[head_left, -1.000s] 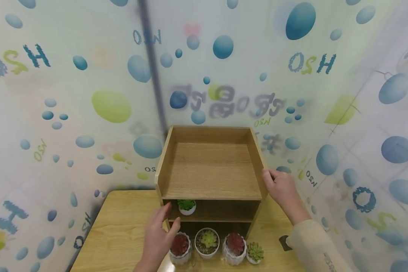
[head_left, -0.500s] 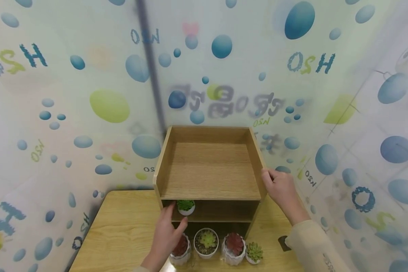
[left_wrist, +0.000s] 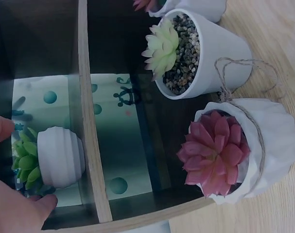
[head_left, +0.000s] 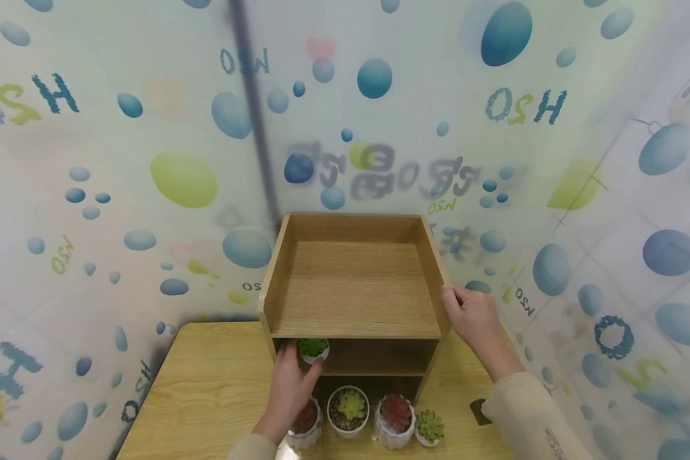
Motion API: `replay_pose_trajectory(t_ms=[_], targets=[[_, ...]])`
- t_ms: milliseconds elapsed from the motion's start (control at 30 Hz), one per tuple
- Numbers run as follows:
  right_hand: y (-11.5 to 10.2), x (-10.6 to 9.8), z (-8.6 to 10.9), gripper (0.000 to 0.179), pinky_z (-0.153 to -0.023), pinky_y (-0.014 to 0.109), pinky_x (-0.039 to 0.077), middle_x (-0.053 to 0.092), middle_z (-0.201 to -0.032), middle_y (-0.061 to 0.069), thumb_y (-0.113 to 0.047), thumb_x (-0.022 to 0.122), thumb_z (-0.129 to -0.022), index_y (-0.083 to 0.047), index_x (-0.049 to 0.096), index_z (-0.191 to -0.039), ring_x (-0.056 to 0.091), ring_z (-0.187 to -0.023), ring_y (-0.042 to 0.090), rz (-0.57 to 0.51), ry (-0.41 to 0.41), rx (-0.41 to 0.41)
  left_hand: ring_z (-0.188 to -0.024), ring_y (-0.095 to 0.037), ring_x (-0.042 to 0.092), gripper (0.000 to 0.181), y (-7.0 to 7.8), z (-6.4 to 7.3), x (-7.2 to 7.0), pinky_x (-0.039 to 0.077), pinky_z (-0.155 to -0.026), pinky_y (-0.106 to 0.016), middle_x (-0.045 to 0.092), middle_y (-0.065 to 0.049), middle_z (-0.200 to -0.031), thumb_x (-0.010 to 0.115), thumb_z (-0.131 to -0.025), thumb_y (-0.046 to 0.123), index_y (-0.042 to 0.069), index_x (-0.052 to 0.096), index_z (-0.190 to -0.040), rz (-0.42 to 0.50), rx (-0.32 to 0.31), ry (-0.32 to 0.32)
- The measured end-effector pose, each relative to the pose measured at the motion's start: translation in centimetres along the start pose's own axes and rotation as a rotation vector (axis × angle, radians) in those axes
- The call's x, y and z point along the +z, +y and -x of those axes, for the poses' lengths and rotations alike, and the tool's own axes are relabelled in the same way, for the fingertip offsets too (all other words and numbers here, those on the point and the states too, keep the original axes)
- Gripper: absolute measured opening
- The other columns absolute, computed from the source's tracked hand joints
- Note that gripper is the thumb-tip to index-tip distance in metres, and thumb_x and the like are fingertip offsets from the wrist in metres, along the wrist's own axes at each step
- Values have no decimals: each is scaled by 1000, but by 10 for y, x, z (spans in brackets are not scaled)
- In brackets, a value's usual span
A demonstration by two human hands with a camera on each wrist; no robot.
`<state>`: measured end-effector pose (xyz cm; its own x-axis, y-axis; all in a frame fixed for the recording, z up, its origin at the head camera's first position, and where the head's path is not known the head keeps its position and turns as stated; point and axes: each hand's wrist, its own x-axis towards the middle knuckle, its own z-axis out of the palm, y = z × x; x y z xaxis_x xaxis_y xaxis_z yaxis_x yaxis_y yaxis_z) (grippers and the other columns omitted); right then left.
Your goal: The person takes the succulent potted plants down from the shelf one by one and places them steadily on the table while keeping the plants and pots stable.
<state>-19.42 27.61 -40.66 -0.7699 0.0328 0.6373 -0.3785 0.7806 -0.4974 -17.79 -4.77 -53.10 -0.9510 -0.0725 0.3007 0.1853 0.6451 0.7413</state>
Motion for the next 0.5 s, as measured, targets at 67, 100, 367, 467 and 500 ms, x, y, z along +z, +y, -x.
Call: replay_pose_trajectory(t_ms=[67,100,367,467,500], targets=[[1,0,0,54,-43,22,21,24,-47,-11,-8,59,-101,-16,34,-53,16,-44,-3,6,6,-10,-116,-52,60,66,-1,-2,3,52,-96,-62,59,-37,-123,81,-85,12,-13,50,-138,10,-9,1],[1,1,0,54,-43,22,21,24,-47,-12,-8,59,-101,-16,34,-54,16,-44,-3,9,8,-15,-116,-52,60,66,-1,-4,4,52,-96,-62,59,-38,-123,81,-84,12,-13,50,-137,13,-11,1],[0,1,0,54,-42,22,20,23,-48,-13,-7,59,-100,-16,34,-53,17,-44,-1,14,11,-8,-114,-50,62,66,-10,-11,15,53,-96,-61,61,-37,-121,83,-80,9,-14,52,-134,47,-17,15],[-1,0,0,54,-43,22,21,24,-47,-12,-8,59,-101,-16,34,-53,17,-44,-1,8,4,6,-116,-49,62,65,-13,-12,18,53,-97,-60,61,-36,-123,82,-81,8,-13,52,-134,59,-12,24],[-2,-1,0,54,-43,22,21,25,-47,-11,-9,59,-101,-16,34,-53,17,-44,-1,6,2,9,-116,-49,62,65,-14,-12,19,53,-97,-59,61,-36,-123,82,-81,8,-13,52,-134,59,-10,27]])
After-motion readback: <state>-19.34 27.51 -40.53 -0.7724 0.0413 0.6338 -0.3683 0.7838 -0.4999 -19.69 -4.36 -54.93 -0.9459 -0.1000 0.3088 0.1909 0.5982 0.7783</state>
